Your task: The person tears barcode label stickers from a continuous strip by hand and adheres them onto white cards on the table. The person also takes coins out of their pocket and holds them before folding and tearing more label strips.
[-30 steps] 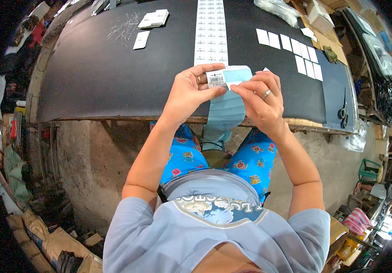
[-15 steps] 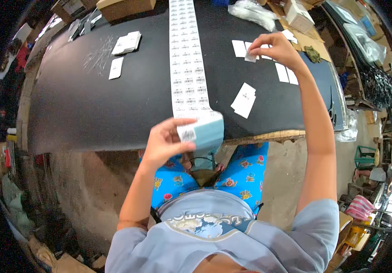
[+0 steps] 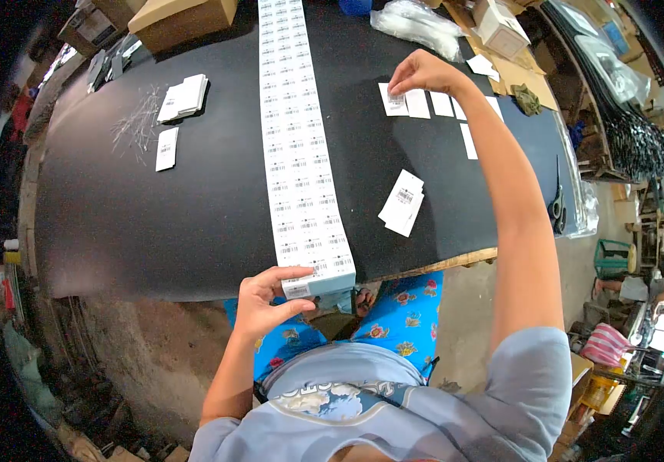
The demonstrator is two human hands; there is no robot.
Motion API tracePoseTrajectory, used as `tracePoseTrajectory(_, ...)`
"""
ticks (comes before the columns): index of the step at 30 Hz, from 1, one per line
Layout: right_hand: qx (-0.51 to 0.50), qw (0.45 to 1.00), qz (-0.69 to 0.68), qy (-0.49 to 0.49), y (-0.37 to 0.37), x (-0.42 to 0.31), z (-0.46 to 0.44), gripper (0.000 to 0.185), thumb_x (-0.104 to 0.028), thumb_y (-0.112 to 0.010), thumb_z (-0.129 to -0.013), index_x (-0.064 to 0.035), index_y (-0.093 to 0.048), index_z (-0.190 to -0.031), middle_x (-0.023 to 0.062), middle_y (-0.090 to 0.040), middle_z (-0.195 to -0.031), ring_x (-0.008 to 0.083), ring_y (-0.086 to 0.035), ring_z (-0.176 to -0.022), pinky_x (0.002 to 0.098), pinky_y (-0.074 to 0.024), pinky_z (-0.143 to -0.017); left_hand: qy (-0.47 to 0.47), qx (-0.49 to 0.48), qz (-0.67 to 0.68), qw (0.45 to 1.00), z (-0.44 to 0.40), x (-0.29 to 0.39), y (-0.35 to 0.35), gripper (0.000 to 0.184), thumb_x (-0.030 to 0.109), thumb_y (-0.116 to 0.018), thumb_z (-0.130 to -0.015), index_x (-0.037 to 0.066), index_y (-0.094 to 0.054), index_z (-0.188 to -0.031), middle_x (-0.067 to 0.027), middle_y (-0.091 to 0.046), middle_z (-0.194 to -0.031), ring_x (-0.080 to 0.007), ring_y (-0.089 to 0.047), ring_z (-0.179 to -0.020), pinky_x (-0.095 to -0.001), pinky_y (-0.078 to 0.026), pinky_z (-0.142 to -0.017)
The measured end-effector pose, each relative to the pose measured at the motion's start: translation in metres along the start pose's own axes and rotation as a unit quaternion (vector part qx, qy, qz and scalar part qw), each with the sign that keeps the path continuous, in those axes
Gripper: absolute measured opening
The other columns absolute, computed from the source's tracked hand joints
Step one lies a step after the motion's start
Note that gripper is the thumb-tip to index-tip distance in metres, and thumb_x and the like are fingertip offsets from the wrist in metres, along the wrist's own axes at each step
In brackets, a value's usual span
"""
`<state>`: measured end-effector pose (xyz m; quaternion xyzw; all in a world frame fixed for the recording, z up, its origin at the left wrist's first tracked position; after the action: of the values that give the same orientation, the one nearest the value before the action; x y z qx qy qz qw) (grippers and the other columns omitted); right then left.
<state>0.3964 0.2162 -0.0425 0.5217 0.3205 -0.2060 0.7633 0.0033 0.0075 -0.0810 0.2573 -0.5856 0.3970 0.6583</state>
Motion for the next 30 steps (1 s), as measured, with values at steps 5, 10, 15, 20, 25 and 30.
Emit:
tracePoseTrajectory(5,0.008,1.0,0.0,0.005,-0.003,0.005,-0.003,0.017,-0.01,-0.075,-0.071,0.0015,-0.072,-0.084,0.0087,-0.07,-0.076,0.0107,-0.065,-0.07,0.0234,-0.0493,-0.07,0.0,-0.002,0.003,1.0,-0.001,0.002,0.001,0.045,-0.001,-0.08,-0.066,-0.001,-0.064,-0.108,-0.0126,-0.067,-0.104,-0.0151,-0.065,-0.089,-0.0273,-0.055,-0.077)
tracePoseTrajectory(10,0.023,0.999,0.024,0.016,-0.005,0.007,-0.005,0.018,-0.01,-0.075,-0.07,0.0017,-0.072,-0.083,0.0082,-0.07,-0.076,0.0107,-0.064,-0.069,0.0237,-0.049,-0.071,-0.008,-0.004,0.0,1.0,-0.002,0.003,0.0,0.045,-0.001,-0.079,-0.066,-0.002,-0.064,-0.108,-0.0136,-0.066,-0.103,-0.0153,-0.065,-0.089,-0.0274,-0.055,-0.077)
tracePoseTrajectory(15,0.077,0.994,0.065,0.044,-0.011,0.005,0.0,0.016,-0.014,-0.075,-0.068,-0.0013,-0.073,-0.078,0.008,-0.069,-0.072,0.0128,-0.063,-0.069,0.0277,-0.0482,-0.068,-0.011,-0.003,0.002,1.0,-0.002,0.002,0.001,0.045,0.0,-0.08,-0.066,-0.003,-0.063,-0.108,-0.0134,-0.066,-0.104,-0.0157,-0.065,-0.09,-0.0279,-0.054,-0.078)
tracePoseTrajectory(20,0.154,0.979,0.107,0.086,-0.019,0.003,0.01,0.018,-0.018,-0.074,-0.068,-0.0018,-0.073,-0.078,0.0093,-0.067,-0.071,0.0154,-0.062,-0.071,0.0299,-0.0475,-0.067,0.005,-0.001,0.006,1.0,-0.001,-0.001,0.001,0.044,0.0,-0.079,-0.067,-0.002,-0.064,-0.108,-0.012,-0.065,-0.105,-0.0158,-0.063,-0.092,-0.0282,-0.054,-0.079)
tracePoseTrajectory(25,0.191,0.976,0.068,0.081,-0.028,-0.036,0.057,0.021,-0.021,-0.074,-0.068,-0.0039,-0.073,-0.079,0.0083,-0.068,-0.071,0.0148,-0.063,-0.067,0.0285,-0.0484,-0.065,0.016,-0.005,0.029,0.999,-0.001,-0.003,0.002,0.042,0.001,-0.079,-0.069,-0.001,-0.064,-0.108,-0.0105,-0.064,-0.106,-0.0158,-0.062,-0.094,-0.027,-0.053,-0.079)
tracePoseTrajectory(30,0.13,0.99,-0.046,-0.032,-0.088,-0.064,0.124,0.017,-0.016,-0.073,-0.065,-0.0028,-0.073,-0.076,0.0104,-0.069,-0.07,0.0149,-0.065,-0.063,0.0278,-0.051,-0.063,-0.024,-0.009,0.028,0.999,-0.002,-0.004,0.001,0.041,0.0,-0.077,-0.071,-0.002,-0.063,-0.11,-0.0096,-0.063,-0.107,-0.0139,-0.061,-0.094,-0.0262,-0.052,-0.08)
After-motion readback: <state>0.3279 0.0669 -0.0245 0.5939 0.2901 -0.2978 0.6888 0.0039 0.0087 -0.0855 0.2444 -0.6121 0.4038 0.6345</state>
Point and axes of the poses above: each hand's wrist, its own z-axis away from the middle knuckle, its own y-axis out of the back of the hand, x = y × z, the point moved 3 cm from there along -z, towards the middle knuckle
